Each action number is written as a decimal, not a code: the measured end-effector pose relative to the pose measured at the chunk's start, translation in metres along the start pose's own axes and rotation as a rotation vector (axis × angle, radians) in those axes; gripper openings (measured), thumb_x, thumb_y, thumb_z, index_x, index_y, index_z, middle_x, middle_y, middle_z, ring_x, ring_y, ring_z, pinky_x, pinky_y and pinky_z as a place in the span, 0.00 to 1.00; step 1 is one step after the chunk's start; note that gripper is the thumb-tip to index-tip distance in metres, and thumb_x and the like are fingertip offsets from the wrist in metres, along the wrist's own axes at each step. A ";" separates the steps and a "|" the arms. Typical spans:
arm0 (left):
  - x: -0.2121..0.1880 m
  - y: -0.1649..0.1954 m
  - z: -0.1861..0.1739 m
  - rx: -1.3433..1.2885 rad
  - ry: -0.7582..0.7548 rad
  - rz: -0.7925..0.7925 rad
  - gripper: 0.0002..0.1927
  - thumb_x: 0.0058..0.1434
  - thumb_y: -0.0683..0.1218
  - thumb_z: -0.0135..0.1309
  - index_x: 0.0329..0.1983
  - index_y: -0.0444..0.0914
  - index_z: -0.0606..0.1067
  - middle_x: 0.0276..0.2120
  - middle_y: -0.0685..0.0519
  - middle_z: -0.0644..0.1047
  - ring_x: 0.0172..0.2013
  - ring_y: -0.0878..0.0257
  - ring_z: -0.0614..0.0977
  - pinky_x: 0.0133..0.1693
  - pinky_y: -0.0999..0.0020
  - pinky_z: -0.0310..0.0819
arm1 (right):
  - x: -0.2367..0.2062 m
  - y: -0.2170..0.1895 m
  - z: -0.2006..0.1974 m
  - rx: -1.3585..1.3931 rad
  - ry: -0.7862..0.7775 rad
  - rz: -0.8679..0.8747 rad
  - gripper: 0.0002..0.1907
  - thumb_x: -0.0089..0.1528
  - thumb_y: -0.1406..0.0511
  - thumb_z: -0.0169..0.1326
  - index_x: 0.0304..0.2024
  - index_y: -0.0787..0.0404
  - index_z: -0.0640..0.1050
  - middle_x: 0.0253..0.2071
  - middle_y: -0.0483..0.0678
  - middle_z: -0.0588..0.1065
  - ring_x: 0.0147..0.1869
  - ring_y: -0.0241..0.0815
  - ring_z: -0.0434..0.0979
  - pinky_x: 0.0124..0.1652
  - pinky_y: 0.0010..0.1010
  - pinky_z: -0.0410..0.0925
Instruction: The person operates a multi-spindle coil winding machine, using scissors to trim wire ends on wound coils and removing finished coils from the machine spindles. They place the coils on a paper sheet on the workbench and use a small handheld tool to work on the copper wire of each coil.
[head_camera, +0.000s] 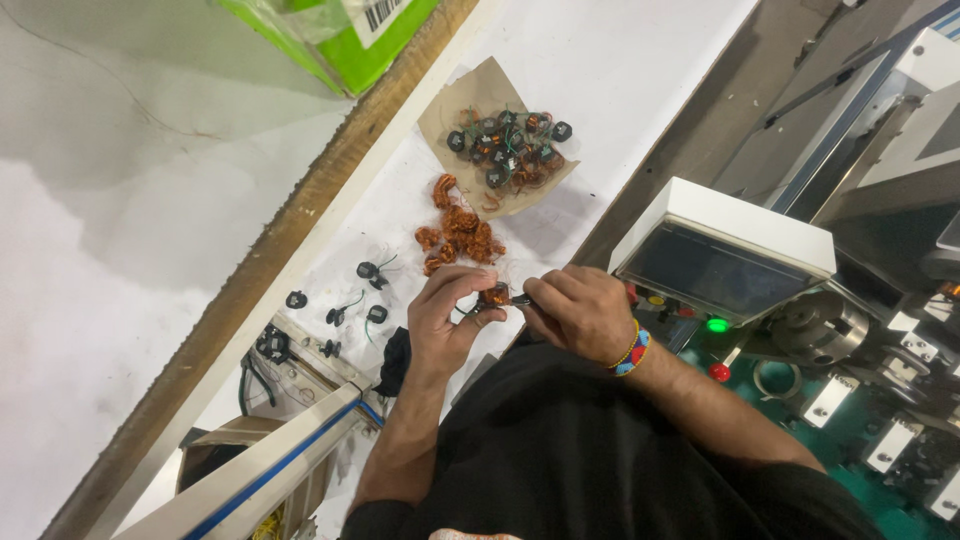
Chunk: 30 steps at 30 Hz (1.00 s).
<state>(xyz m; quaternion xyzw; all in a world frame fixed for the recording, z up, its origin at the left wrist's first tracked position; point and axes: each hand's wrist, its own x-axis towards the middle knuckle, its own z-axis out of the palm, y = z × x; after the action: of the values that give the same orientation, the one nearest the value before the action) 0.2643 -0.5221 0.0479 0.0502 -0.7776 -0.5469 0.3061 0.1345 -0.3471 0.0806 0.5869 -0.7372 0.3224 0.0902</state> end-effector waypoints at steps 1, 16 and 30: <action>-0.001 0.002 0.002 0.023 0.026 0.014 0.21 0.52 0.46 0.71 0.47 0.36 0.79 0.46 0.50 0.81 0.48 0.58 0.84 0.49 0.66 0.81 | -0.001 -0.006 0.004 0.004 0.037 0.044 0.13 0.59 0.64 0.64 0.43 0.61 0.77 0.31 0.47 0.75 0.32 0.45 0.77 0.31 0.37 0.69; -0.004 -0.013 0.013 0.076 0.191 0.090 0.21 0.57 0.44 0.70 0.51 0.34 0.77 0.47 0.49 0.80 0.47 0.57 0.83 0.48 0.67 0.82 | 0.008 -0.032 0.022 0.458 0.020 0.580 0.09 0.68 0.64 0.54 0.40 0.65 0.78 0.30 0.55 0.76 0.31 0.53 0.78 0.32 0.37 0.69; -0.009 -0.025 0.007 0.039 0.162 -0.012 0.20 0.57 0.45 0.69 0.50 0.35 0.77 0.46 0.48 0.80 0.46 0.59 0.83 0.47 0.68 0.80 | 0.000 -0.014 0.035 0.983 -0.303 0.945 0.18 0.72 0.56 0.47 0.37 0.62 0.79 0.21 0.43 0.69 0.23 0.32 0.67 0.24 0.29 0.64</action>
<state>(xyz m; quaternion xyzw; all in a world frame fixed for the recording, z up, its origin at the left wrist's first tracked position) 0.2611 -0.5224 0.0200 0.1049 -0.7606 -0.5274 0.3637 0.1562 -0.3687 0.0584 0.2144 -0.6868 0.5376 -0.4397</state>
